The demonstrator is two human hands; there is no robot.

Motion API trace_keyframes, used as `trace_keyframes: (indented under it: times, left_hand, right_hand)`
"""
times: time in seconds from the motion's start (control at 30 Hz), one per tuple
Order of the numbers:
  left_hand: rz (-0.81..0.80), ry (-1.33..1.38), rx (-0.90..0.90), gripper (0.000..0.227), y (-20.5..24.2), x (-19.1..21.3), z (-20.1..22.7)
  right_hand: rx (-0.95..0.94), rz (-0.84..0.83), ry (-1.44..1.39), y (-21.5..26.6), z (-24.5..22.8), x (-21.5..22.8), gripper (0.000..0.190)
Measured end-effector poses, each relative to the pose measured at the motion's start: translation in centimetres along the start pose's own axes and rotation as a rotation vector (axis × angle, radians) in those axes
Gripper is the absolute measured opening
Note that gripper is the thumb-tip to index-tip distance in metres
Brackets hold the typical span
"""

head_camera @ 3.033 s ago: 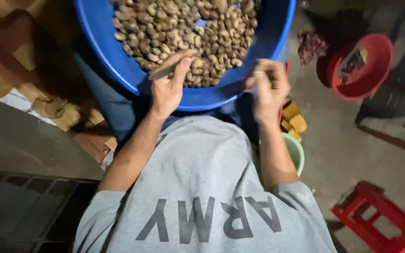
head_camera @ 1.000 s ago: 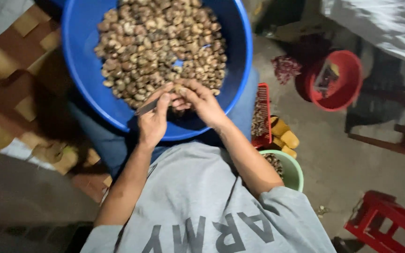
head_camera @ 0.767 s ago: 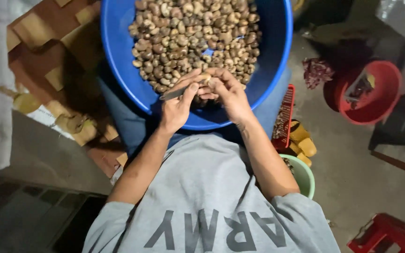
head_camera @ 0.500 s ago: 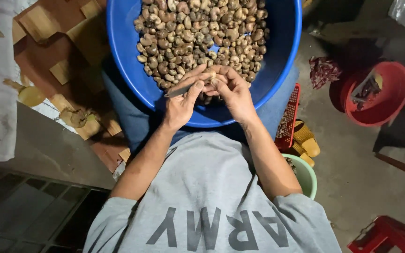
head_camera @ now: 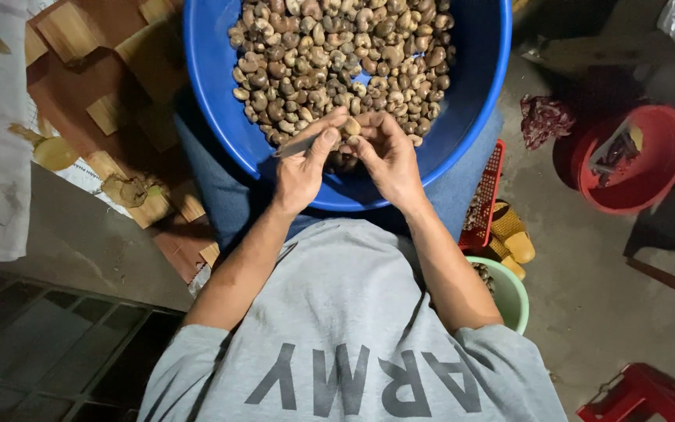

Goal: A person manually processes nuts by using a small tool to pry them open or clean them before sorting them into baskets.

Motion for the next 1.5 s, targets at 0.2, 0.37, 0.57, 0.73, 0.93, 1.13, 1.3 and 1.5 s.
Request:
trace_keyframes:
  times: [0.2,0.37,0.57,0.73,0.93,1.13,1.3,1.5]
  left_hand:
    - [0.006,0.037,0.025,0.027,-0.1,0.0,0.0]
    - [0.022,-0.008,0.018,0.025,-0.2,0.4,0.5]
    - [0.0,0.039,-0.021,0.022,-0.2,-0.1,0.2]
    - [0.02,0.078,-0.014,0.024,-0.1,0.4,0.3]
    - [0.019,0.087,-0.04,0.024,-0.3,0.3,1.4]
    - [0.013,0.106,-0.042,0.024,-0.4,0.3,1.7]
    - [0.018,0.113,-0.076,0.022,-0.5,0.2,2.0]
    - [-0.026,0.098,-0.141,0.021,-0.5,-0.2,2.3]
  right_hand:
    - [-0.005,-0.008,0.02,-0.1,0.2,-0.1,0.023]
    - [-0.045,-0.016,-0.059,-0.1,0.9,0.1,0.021]
    - [-0.128,-0.053,-0.101,-0.2,1.5,0.0,0.025]
    - [-0.215,-0.07,-0.18,-0.1,1.9,0.0,0.027]
    - [-0.214,-0.063,-0.239,-0.5,3.1,0.5,0.026]
    - [-0.179,-0.089,-0.233,-0.6,2.5,0.4,0.032]
    - [-0.14,-0.104,-0.229,-0.5,1.2,-0.1,0.036]
    - [-0.08,-0.116,-0.234,-0.3,0.5,-0.2,0.042]
Point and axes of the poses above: each hand's wrist, its own y-axis away from the middle knuckle, its own x-axis out of the back of the hand, z = x × y, the point moved 10 cm from there along -y, towards the middle knuckle, and after that the axes turned 3 degrees about z, right-handed, at the moved point
